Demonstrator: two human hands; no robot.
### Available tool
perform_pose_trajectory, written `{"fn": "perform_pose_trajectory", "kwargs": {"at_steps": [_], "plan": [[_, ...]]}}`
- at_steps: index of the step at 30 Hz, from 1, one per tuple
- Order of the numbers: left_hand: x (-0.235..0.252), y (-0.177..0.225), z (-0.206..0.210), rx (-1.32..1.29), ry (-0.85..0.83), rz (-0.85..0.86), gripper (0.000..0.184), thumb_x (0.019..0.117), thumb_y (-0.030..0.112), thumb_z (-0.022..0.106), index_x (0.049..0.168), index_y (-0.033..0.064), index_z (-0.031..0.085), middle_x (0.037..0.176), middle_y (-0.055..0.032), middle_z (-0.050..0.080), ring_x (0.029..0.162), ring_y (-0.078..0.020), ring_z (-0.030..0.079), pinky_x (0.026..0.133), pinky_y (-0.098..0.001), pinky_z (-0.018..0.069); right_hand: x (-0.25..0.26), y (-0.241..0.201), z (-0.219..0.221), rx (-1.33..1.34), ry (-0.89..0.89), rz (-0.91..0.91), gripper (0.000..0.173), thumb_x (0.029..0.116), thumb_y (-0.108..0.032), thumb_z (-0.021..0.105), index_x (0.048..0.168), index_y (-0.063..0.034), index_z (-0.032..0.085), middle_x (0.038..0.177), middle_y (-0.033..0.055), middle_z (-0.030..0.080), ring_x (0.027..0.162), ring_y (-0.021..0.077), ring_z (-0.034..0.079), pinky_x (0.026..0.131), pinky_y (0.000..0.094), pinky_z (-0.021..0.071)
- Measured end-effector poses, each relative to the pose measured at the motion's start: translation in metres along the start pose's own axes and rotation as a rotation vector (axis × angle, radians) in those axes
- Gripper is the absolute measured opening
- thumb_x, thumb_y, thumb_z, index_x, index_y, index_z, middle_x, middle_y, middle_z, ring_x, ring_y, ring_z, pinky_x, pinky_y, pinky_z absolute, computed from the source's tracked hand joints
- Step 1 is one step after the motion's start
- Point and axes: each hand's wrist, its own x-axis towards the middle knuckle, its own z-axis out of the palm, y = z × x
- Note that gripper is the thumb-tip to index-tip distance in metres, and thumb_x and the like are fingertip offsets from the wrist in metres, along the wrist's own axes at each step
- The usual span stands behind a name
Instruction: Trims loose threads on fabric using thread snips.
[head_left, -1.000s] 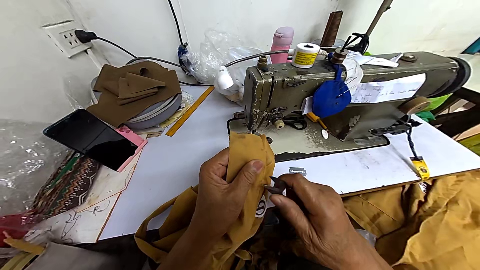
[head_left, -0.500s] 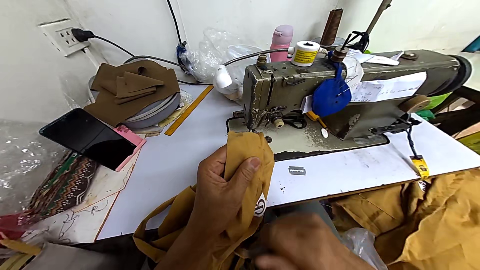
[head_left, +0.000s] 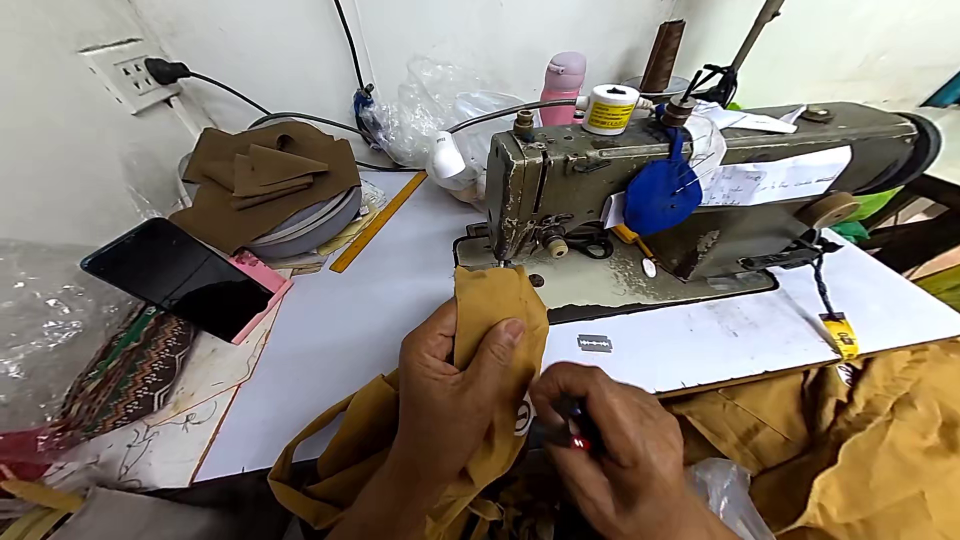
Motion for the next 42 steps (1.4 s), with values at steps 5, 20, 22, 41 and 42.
{"fn": "perform_pose_trajectory", "kwargs": {"at_steps": [5,20,22,41,42], "plan": [[0.001,0.001,0.0,0.017,0.033,0.035,0.015,0.0944,0.012,0.07,0.108,0.0075,0.07,0.083,-0.0004,0.073,0.071,-0.0091,0.071,0.063,-0.0223,0.0614,-0.003,-0.002,-0.003,0.291,0.033,0.236,0.019,0.1026,-0.022,0.062,0.103,-0.0034,0.067,0.075,-0.0029,0.06,0.062,-0.0051,0.051,0.054,0.0094,0.0425],[0.001,0.0,0.002,-0.029,0.037,0.02,0.015,0.0954,0.012,0.07,0.109,0.0076,0.07,0.085,-0.0012,0.073,0.073,-0.0093,0.071,0.065,-0.022,0.0614,-0.003,0.009,-0.013,0.163,-0.004,0.235,0.03,0.1052,-0.038,0.057,0.103,-0.008,0.061,0.074,-0.0047,0.055,0.061,-0.0038,0.049,0.052,0.0119,0.0416],[0.001,0.0,0.0,-0.059,0.017,0.002,0.015,0.0965,0.013,0.069,0.11,0.0072,0.07,0.085,-0.0028,0.073,0.073,-0.0106,0.071,0.065,-0.0229,0.0617,-0.005,0.012,-0.015,0.048,-0.048,0.204,0.043,0.106,-0.049,0.051,0.107,-0.008,0.065,0.076,-0.0033,0.059,0.062,-0.0007,0.053,0.054,0.0174,0.0459],[0.0,0.003,0.003,-0.075,-0.019,0.003,0.014,0.0959,0.013,0.07,0.109,0.0068,0.07,0.085,-0.0033,0.073,0.073,-0.0108,0.071,0.066,-0.023,0.0615,-0.005,0.014,-0.011,-0.143,-0.001,0.113,0.035,0.1046,-0.039,0.058,0.097,-0.0068,0.069,0.071,-0.0013,0.061,0.061,0.0037,0.054,0.055,0.0212,0.0455],[-0.001,0.003,0.003,-0.076,-0.017,0.006,0.014,0.0958,0.013,0.07,0.109,0.0065,0.07,0.085,-0.0036,0.073,0.073,-0.011,0.071,0.066,-0.0232,0.0616,-0.005,0.014,-0.011,-0.147,-0.001,0.11,0.035,0.1046,-0.039,0.058,0.097,-0.0068,0.069,0.071,-0.0013,0.061,0.06,0.0038,0.054,0.054,0.0212,0.0453]]}}
